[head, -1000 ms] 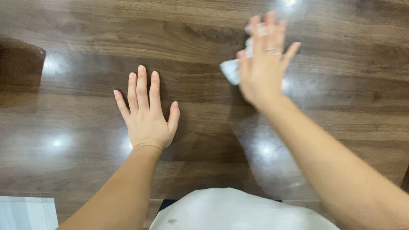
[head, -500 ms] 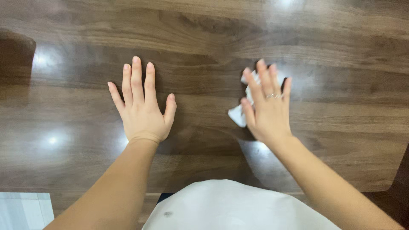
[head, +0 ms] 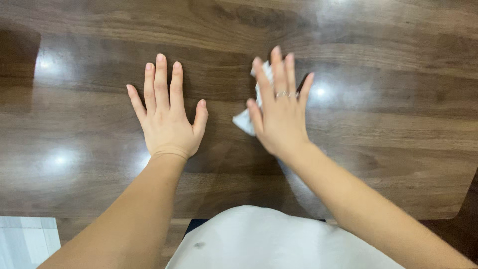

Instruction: The person wipes a wooden table surface with a white tissue, moving a yellow tissue box aside to reach the area. They continue wiping different sections of the table, refolding the tissue as needed.

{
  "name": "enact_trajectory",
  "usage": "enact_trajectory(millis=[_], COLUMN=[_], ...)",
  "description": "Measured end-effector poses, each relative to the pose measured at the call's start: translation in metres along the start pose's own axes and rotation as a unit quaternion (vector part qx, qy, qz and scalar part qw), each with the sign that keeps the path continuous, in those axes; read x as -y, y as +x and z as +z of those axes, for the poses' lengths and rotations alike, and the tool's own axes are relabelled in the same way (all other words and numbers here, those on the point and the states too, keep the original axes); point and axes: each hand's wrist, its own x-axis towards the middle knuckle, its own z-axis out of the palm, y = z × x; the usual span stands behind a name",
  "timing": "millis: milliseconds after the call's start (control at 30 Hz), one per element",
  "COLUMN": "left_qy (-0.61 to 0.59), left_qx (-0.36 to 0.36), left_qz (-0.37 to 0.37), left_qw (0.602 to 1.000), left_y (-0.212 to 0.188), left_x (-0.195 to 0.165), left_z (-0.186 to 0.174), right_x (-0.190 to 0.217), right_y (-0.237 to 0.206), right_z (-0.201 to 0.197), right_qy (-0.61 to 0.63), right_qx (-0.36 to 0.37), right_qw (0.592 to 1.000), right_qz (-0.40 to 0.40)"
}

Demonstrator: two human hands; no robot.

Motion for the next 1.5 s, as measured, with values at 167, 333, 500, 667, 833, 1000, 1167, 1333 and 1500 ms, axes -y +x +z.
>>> enact_trajectory(millis=[167,333,500,667,833,1000,1167,1333,1500], left_qy=[-0.006,-0.008,-0.010,-0.010,-0.021,-0.031,-0.049,-0.057,-0.101], left_qx=[-0.003,-0.008,-0.010,-0.014,-0.028,-0.032,-0.035,-0.076,-0.084], left_qz=[0.001,0.002,0.002,0.006,0.017,0.019,0.022,0.036,0.056], left_qw=[1.000,1.000,1.000,1.000,0.999,0.999,0.998,0.995,0.990], left_y=[0.002,0.005,0.008,0.008,0.007,0.005,0.003,0.004,0.006], left_x=[0.000,0.001,0.004,0.005,0.005,0.005,0.004,0.002,0.002], left_z=[-0.001,-0.001,0.001,0.004,0.003,0.003,0.000,-0.004,-0.007], right_x=[-0.009,-0.046,-0.041,0.003,0.025,0.004,-0.020,-0.001,0.062], right_y=[-0.050,-0.053,-0.002,0.016,-0.035,-0.099,-0.105,-0.042,-0.028], right_z=[-0.011,-0.029,-0.018,0.009,0.011,-0.006,-0.016,-0.009,0.019], right_qy=[-0.017,-0.040,-0.015,-0.025,-0.010,-0.062,-0.066,-0.052,-0.063], right_qx=[0.079,0.051,-0.003,0.007,0.059,0.099,0.013,-0.004,0.012], right_qw=[0.996,0.998,0.998,1.000,0.997,0.993,0.992,0.991,0.998], right_qz=[-0.038,0.022,0.066,0.006,-0.051,0.015,0.103,0.123,0.027])
